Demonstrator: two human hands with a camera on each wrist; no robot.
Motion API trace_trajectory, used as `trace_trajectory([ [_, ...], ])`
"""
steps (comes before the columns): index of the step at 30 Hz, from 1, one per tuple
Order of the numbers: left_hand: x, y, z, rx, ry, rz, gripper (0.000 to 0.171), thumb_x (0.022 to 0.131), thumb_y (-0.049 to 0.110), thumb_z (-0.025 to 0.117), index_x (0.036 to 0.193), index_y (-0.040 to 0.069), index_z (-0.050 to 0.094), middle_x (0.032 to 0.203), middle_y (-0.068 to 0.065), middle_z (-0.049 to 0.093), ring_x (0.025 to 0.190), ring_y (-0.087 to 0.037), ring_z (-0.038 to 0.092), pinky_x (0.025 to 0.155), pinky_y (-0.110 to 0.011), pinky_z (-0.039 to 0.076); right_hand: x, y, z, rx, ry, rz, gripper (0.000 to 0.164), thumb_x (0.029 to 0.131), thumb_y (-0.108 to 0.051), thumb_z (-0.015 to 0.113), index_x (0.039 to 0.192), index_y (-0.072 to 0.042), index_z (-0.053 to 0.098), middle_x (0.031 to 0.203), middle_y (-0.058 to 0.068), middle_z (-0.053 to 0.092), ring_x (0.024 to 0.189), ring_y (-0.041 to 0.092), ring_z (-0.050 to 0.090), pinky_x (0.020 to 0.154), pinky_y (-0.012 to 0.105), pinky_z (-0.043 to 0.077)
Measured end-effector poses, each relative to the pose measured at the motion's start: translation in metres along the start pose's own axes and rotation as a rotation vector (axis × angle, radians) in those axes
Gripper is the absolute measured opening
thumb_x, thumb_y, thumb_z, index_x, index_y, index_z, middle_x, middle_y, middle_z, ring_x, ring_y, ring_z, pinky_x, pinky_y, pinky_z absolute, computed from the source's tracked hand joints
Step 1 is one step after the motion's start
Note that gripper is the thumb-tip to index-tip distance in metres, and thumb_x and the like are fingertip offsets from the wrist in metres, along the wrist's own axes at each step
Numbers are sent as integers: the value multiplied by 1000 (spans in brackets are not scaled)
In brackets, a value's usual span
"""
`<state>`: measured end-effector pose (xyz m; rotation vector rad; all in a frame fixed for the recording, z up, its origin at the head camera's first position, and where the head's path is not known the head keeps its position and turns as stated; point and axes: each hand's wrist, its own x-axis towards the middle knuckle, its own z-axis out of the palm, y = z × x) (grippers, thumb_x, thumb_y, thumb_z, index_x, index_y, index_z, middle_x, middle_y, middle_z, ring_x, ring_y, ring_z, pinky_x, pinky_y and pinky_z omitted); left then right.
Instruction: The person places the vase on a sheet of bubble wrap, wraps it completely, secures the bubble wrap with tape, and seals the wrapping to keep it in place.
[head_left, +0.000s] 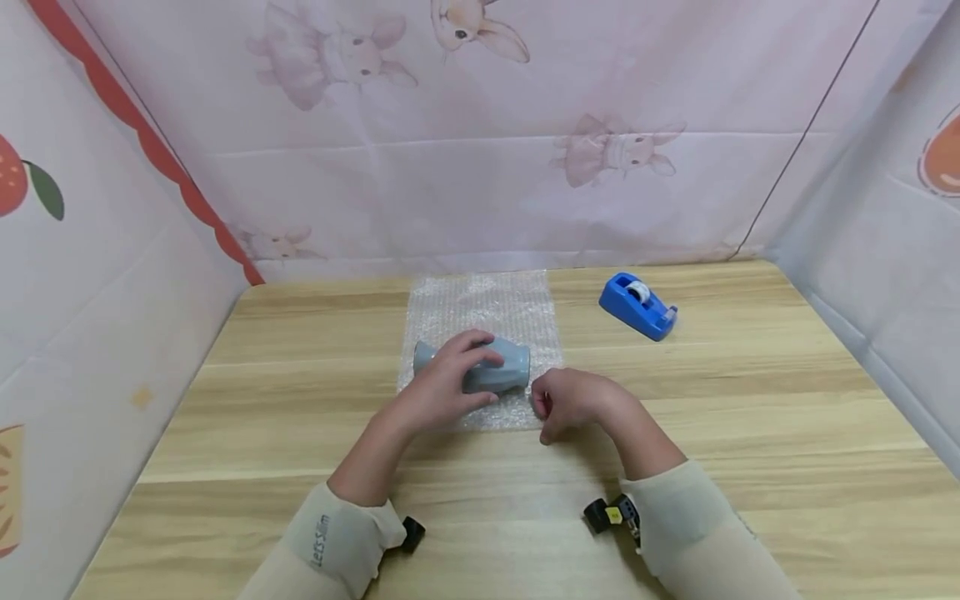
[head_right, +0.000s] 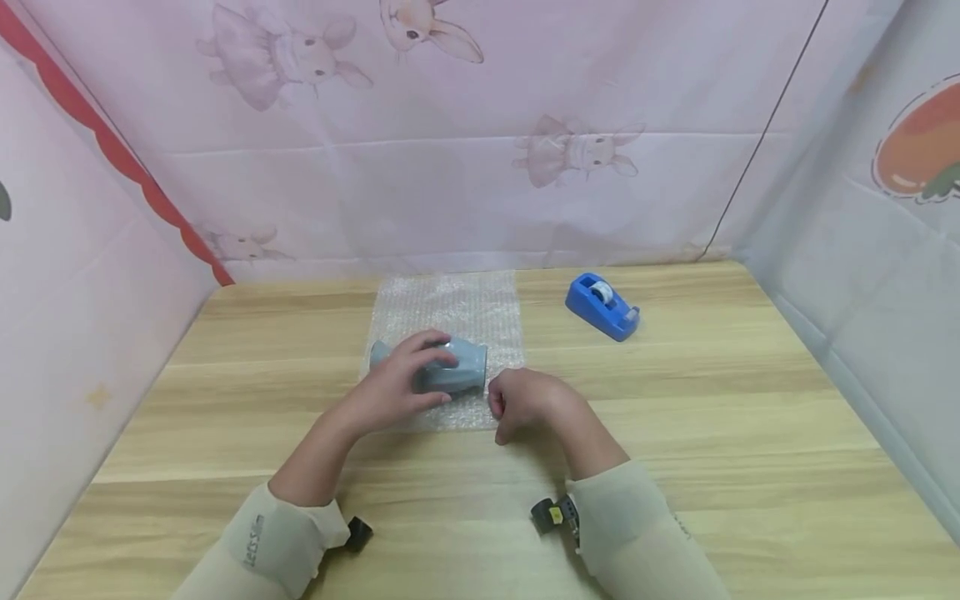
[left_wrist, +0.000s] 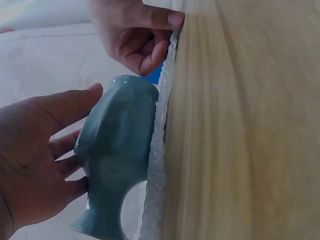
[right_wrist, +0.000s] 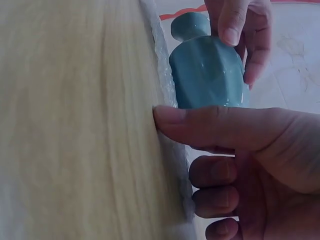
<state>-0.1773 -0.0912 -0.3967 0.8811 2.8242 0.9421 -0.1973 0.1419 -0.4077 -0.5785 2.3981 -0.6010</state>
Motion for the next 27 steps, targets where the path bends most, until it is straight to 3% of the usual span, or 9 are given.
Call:
trace_trajectory([
  [5,1,0,1,6,-10,-5,43,83,22,80,122,19,63,150,0,38,142,-22,33,109,-41,40,-1,0,-1,4,25,-26,16,77,-14,80,79,-16,64,79,-1,61,74,17,55,67,31,43],
  [12,1,-2,4,6,2,8,47,80,21,83,122,20,62,150,-3,38,142,-22,31,108,-44,40,-2,5,-8,-20,111,-172,9,85,-14,69,78,-19,68,75,-5,61,70,13,53,66,30,45],
  [21,2,-1,3,21,-2,8,57,72,21,89,121,20,61,150,-1,37,141,-20,32,108,-40,40,-11,9,-21,89,212,-223,8,88,-12,64,82,-15,69,68,-1,54,65,15,50,61,30,42],
  [27,2,-3,4,79,13,20,45,82,9,79,121,23,62,150,2,38,142,-17,32,109,-38,40,-11,11,-24,102,239,-207,7,89,-13,63,85,-14,69,70,0,56,68,16,51,62,31,43],
])
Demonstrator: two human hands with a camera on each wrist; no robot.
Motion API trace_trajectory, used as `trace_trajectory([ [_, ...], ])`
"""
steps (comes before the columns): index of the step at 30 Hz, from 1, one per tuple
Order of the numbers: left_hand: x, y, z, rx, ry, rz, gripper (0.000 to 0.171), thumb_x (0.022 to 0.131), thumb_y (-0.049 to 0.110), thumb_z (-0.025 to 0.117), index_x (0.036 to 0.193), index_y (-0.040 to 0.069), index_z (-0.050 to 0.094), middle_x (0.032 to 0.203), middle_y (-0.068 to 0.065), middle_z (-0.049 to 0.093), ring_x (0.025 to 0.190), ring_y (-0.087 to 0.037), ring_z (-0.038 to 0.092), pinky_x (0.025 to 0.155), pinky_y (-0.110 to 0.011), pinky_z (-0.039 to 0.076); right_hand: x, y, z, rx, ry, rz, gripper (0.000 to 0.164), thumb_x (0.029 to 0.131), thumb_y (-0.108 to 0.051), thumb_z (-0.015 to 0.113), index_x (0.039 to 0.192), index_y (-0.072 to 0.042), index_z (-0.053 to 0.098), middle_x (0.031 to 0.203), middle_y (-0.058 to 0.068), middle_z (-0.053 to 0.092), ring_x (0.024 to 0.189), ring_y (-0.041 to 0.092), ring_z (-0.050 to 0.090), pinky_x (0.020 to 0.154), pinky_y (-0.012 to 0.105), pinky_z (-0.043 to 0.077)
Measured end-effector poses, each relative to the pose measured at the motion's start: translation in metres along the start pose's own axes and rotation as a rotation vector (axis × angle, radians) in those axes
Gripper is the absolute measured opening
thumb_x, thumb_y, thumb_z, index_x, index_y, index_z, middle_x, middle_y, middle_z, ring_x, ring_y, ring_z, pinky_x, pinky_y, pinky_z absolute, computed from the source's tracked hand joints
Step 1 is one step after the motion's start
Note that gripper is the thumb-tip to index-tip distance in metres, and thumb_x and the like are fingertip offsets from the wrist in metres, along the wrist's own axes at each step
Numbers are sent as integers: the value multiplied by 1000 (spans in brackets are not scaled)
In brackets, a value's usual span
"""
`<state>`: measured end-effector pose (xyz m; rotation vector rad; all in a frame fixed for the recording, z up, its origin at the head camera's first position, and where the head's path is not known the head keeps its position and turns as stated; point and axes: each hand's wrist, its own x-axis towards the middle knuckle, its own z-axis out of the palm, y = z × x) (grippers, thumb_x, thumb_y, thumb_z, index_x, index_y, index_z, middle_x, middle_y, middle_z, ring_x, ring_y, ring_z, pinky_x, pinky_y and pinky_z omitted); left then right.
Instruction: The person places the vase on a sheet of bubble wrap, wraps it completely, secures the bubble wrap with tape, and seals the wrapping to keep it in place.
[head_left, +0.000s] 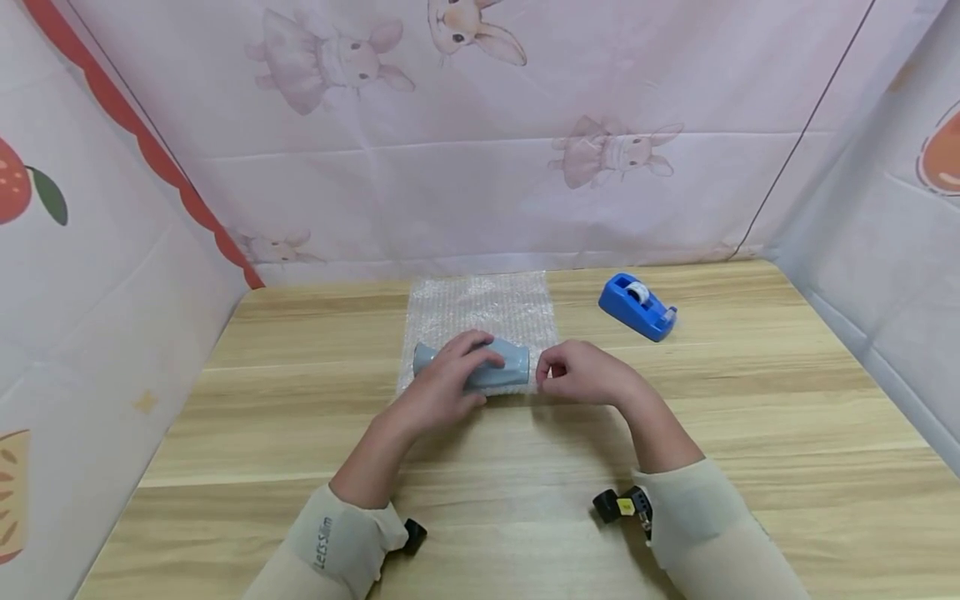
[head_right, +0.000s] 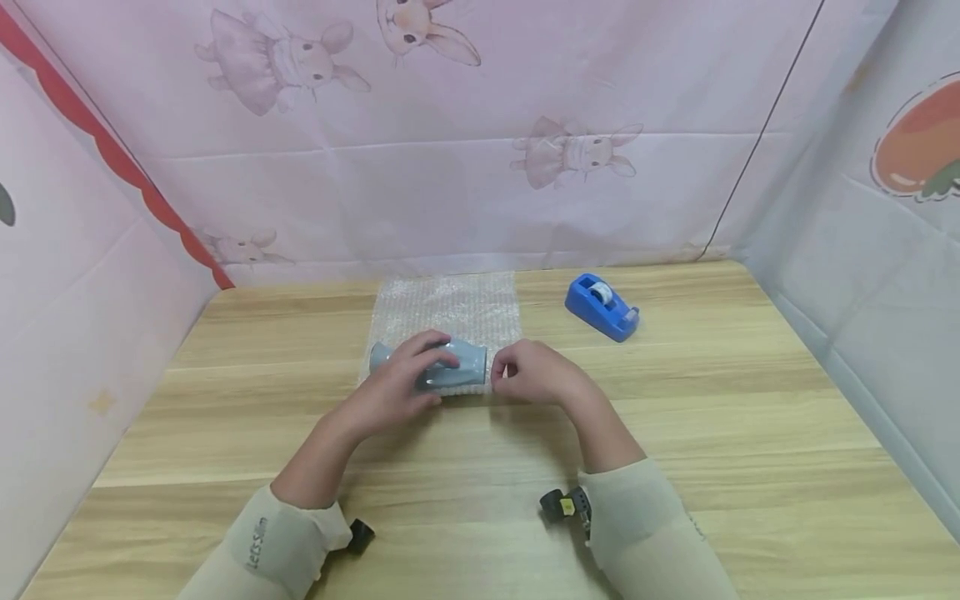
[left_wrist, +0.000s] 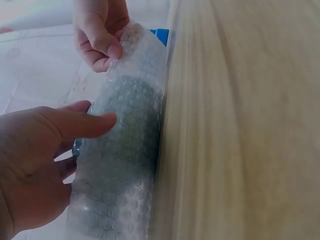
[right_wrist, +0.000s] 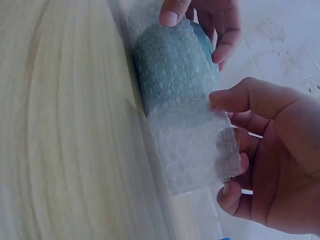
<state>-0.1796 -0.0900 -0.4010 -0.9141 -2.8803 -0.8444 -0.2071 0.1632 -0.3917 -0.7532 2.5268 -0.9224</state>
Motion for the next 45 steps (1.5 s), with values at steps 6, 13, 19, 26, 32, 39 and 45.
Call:
trace_trajectory([
  [6,0,-1,-1,23,33,42,34,88,9,73,117,22,65,147,-2,44,141,-20,36,108,-41,41,-1,-2,-1,-7,6,24,4,90,-16,66,86,-15,68,72,2,56,68,17,51,62,31,43],
  [13,0,-2,-2,20,35,60,31,89,8,71,117,20,65,146,-4,45,141,-22,37,109,-42,40,2,-8,3,30,94,7,31,82,-15,76,106,-12,57,88,11,56,76,23,51,64,34,43],
  [19,0,-5,-2,5,33,64,30,89,5,70,116,19,65,146,-3,46,141,-21,38,109,-41,41,11,-12,15,45,202,-33,55,76,-23,85,121,-13,55,120,9,56,108,28,54,89,43,49],
  [26,-1,-6,-3,-17,48,79,29,88,2,71,113,16,65,144,-2,48,140,-20,40,110,-39,40,22,-19,29,-26,223,-63,76,79,-36,82,144,-15,47,143,9,48,125,29,48,100,49,46],
  [32,-1,-6,-5,-49,40,80,29,88,1,70,113,15,65,144,-1,48,139,-19,40,111,-38,39,26,-22,34,-41,205,-104,66,85,-29,78,142,-14,49,142,8,52,127,26,49,105,47,42],
  [39,-2,-5,-9,-108,33,42,35,89,-2,68,120,14,62,146,-4,47,137,-23,44,109,-42,41,25,-22,32,-30,181,-62,60,91,-28,71,144,-16,48,144,6,52,131,26,49,108,49,40],
  [45,-3,-5,-11,-131,51,24,49,84,4,75,129,14,59,153,-7,40,142,-28,37,109,-47,40,25,-22,31,-50,176,-58,59,92,-30,69,145,-17,48,145,5,52,134,27,48,109,49,39],
])
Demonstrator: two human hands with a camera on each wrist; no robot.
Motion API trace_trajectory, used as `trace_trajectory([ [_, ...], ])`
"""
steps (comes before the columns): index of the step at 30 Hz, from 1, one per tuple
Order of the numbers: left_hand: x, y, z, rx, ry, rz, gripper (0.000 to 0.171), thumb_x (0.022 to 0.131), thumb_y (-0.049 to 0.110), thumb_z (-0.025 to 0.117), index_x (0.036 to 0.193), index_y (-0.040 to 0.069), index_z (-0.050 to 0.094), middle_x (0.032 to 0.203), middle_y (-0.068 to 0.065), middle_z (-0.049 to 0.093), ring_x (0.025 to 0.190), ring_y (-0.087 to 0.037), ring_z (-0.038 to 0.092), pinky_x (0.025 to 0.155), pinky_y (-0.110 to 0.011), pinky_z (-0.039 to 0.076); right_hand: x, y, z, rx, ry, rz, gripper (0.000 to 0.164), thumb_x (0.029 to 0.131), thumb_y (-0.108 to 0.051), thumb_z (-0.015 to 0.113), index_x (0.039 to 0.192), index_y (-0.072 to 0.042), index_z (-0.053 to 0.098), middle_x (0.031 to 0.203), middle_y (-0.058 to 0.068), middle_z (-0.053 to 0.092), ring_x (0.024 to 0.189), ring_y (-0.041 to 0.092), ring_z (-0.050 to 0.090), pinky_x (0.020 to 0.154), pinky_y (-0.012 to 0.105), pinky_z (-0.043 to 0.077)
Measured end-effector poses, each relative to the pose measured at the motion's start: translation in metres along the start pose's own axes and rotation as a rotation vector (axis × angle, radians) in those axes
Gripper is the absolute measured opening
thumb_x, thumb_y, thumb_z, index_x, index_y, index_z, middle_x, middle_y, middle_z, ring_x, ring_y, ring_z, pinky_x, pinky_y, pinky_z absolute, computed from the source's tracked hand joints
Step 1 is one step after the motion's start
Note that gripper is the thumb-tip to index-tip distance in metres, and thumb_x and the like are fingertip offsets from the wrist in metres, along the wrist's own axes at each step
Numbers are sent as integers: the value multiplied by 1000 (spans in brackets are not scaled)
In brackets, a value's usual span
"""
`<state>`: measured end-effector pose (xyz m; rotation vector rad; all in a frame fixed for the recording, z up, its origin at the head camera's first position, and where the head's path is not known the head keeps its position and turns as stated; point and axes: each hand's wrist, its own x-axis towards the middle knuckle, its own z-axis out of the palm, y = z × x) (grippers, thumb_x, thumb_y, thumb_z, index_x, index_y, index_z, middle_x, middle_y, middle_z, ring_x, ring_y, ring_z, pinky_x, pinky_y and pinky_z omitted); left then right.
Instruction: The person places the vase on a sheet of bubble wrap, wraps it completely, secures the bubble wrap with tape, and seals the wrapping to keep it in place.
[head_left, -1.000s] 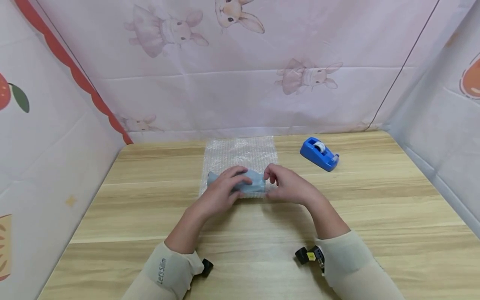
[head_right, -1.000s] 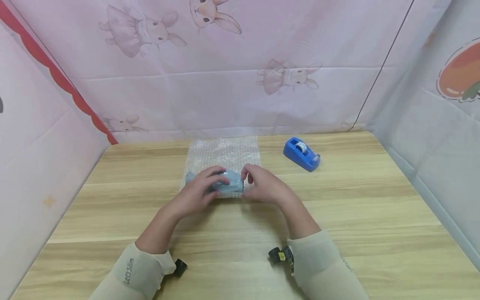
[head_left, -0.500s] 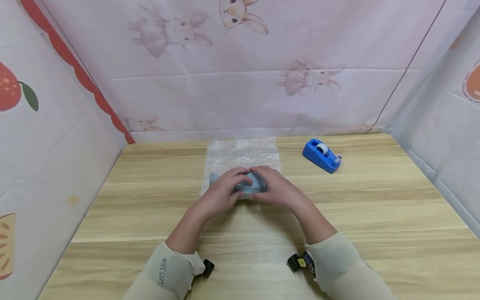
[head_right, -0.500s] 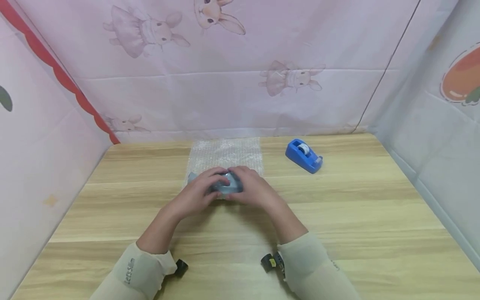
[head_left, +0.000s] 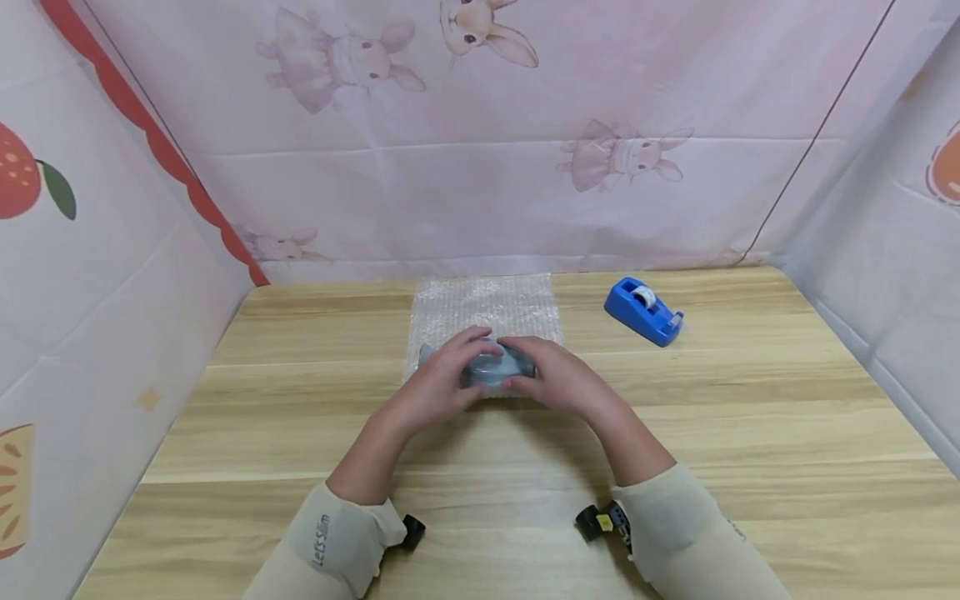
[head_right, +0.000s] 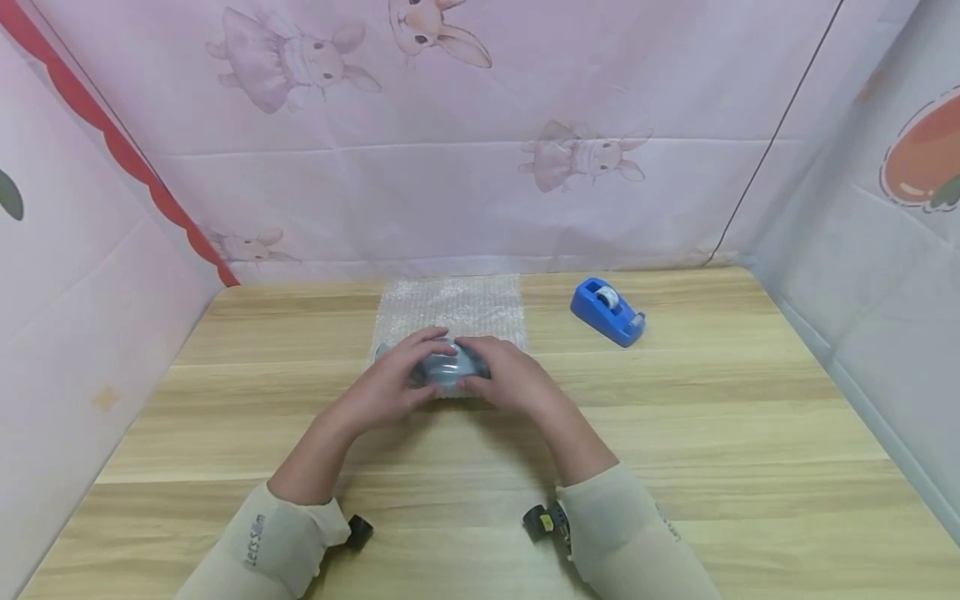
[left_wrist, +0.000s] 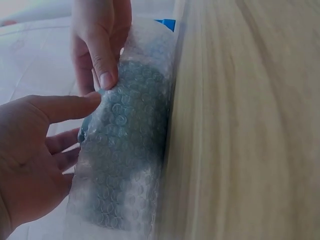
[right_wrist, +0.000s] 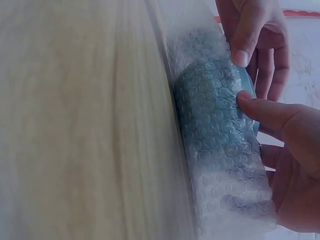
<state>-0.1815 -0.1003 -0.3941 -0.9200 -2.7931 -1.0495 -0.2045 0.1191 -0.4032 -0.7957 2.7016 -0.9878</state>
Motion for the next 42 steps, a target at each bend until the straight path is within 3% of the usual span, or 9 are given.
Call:
trace_trajectory([
  [5,1,1,-1,61,-34,-99,64,84,13,78,142,16,51,156,-12,36,142,-33,36,108,-50,40,0,0,0,-2,1,8,58,92,-30,69,145,-18,48,143,5,54,128,25,52,105,48,43],
  [9,1,0,-1,77,-58,-148,63,87,15,76,144,17,49,155,-17,37,139,-36,40,108,-51,39,0,0,0,2,-3,15,58,92,-31,69,145,-19,48,142,5,54,125,24,53,104,46,44],
  [17,0,-5,0,83,-58,-101,63,86,15,76,144,16,50,154,-17,40,137,-31,45,108,-47,41,-2,0,0,-6,-15,-12,58,92,-29,70,144,-16,49,141,6,55,124,24,53,103,46,45],
  [27,-2,-2,-5,71,-97,-108,61,87,19,75,143,15,51,151,-16,44,137,-30,45,109,-47,40,-5,-2,-5,14,-63,4,57,93,-30,68,145,-17,48,144,6,52,128,25,51,105,48,43],
  [32,-2,-1,-8,42,-123,-100,60,87,21,76,142,16,52,148,-9,50,133,-25,50,106,-43,43,-8,-3,-9,46,-93,33,57,94,-32,66,146,-20,47,145,5,51,129,25,50,107,49,42],
  [37,-3,-3,-11,24,-152,-105,58,88,26,74,142,19,53,141,0,56,123,-16,56,102,-39,46,-9,-1,-13,68,-114,35,56,94,-36,66,145,-22,47,142,4,54,121,22,54,103,48,45],
  [42,-3,-4,-12,21,-172,-101,56,89,30,73,141,20,54,137,0,60,119,-15,58,101,-40,46,-11,0,-16,65,-124,16,49,94,-39,65,139,-23,52,132,3,60,110,19,58,96,44,49],
])
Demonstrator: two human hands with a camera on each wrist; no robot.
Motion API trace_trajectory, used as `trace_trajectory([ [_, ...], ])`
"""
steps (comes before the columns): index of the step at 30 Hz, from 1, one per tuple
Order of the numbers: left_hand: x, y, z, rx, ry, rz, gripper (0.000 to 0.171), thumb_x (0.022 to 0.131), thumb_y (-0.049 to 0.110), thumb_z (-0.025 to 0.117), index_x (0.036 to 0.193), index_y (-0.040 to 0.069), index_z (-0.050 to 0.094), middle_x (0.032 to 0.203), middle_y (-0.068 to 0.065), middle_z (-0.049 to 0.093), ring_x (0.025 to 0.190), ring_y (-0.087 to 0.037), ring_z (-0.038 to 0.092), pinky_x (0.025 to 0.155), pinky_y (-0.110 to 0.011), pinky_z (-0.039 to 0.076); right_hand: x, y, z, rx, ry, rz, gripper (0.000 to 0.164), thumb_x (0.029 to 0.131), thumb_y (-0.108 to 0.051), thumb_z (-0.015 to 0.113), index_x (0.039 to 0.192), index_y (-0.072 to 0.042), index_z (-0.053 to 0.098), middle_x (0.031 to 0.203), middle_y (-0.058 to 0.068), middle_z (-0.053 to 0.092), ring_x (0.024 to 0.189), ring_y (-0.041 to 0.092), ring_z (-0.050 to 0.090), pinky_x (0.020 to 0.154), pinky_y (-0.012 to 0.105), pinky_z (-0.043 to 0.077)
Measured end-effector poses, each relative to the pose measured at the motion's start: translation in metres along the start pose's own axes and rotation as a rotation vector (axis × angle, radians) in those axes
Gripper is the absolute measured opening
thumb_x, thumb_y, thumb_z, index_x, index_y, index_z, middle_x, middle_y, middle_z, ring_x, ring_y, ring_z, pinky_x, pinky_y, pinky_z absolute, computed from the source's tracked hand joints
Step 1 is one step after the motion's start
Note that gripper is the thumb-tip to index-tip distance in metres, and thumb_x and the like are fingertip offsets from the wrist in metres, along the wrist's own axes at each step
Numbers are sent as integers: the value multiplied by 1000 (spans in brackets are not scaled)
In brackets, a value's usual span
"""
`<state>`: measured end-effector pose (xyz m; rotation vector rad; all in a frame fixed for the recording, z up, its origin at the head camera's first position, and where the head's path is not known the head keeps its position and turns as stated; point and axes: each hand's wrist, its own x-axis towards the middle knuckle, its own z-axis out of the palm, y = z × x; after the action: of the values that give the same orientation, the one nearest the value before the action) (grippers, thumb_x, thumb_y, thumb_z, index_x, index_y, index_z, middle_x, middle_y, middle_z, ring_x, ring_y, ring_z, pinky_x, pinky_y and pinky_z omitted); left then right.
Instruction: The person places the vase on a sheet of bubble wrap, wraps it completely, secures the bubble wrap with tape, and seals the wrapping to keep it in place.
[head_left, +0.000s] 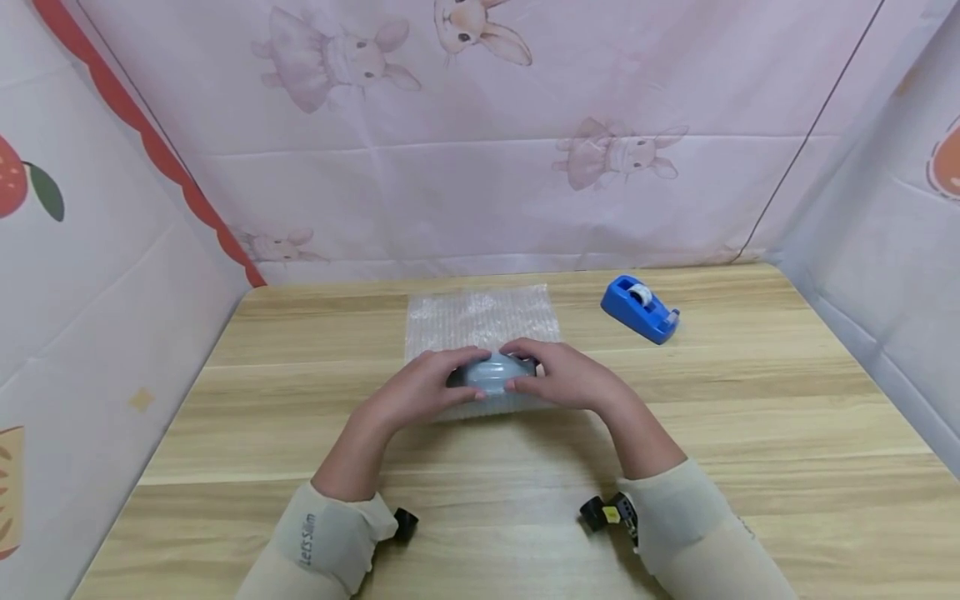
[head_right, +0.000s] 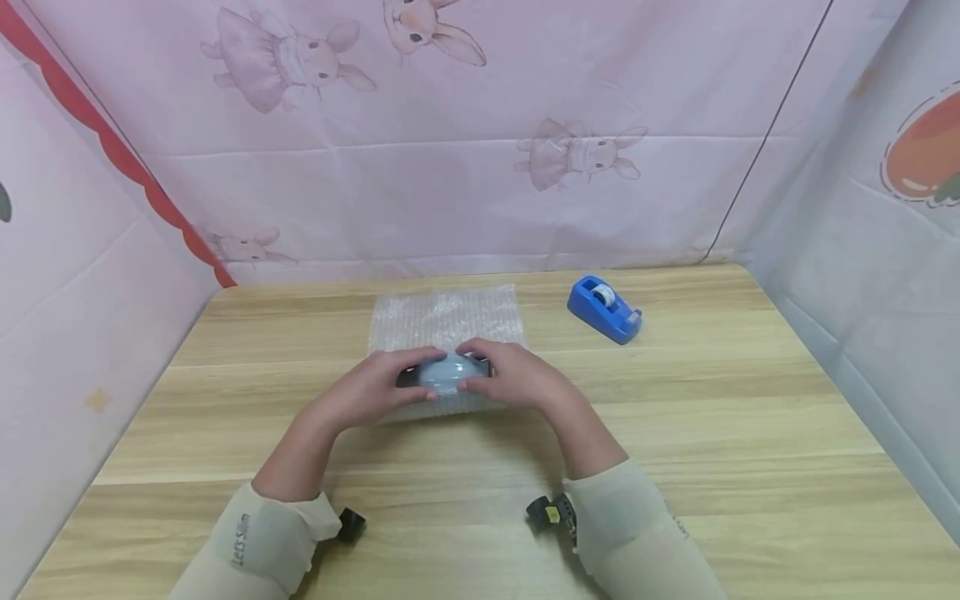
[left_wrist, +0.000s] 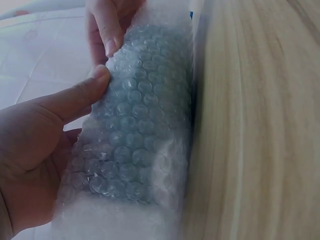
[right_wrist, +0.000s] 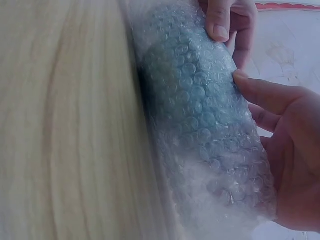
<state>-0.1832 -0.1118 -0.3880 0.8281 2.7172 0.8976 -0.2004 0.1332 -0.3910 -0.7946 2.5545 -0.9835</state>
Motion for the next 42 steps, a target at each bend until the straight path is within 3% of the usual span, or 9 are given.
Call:
trace_trajectory([
  [7,-1,1,-1,-2,-37,10,54,91,31,70,141,20,53,137,0,59,122,-16,57,104,-41,44,-2,-4,-4,-36,8,26,49,91,-41,67,135,-19,59,126,2,64,105,18,60,93,41,51],
  [13,-2,2,-2,-4,-56,2,55,92,33,68,142,18,53,138,-4,59,121,-18,57,103,-43,45,-3,-13,-1,-165,41,15,57,88,-46,69,134,-13,60,129,5,65,108,19,62,93,43,51],
  [16,-2,2,-3,2,-56,-4,55,92,35,67,143,19,52,138,-2,59,121,-17,57,103,-42,45,-3,-16,1,-189,53,-6,58,86,-45,73,135,-16,59,127,2,65,104,17,61,88,40,52],
  [20,-3,3,-4,7,-54,-14,55,92,36,67,143,22,52,137,2,59,121,-15,57,103,-40,45,-2,-15,3,-175,49,-27,55,86,-42,75,135,-24,59,129,-2,64,108,16,60,92,40,51],
  [26,-3,4,-4,3,-63,-30,53,93,38,65,142,23,52,135,1,61,116,-13,58,101,-39,46,-1,-13,4,-177,39,-51,50,89,-40,71,135,-23,61,133,-3,63,124,20,57,105,45,44],
  [42,-2,2,-4,-17,-77,-45,50,95,39,62,142,23,53,129,4,63,106,-9,60,94,-36,48,-4,-14,-1,-142,-22,-34,51,92,-44,65,139,-24,56,139,-1,59,131,22,53,108,48,41],
])
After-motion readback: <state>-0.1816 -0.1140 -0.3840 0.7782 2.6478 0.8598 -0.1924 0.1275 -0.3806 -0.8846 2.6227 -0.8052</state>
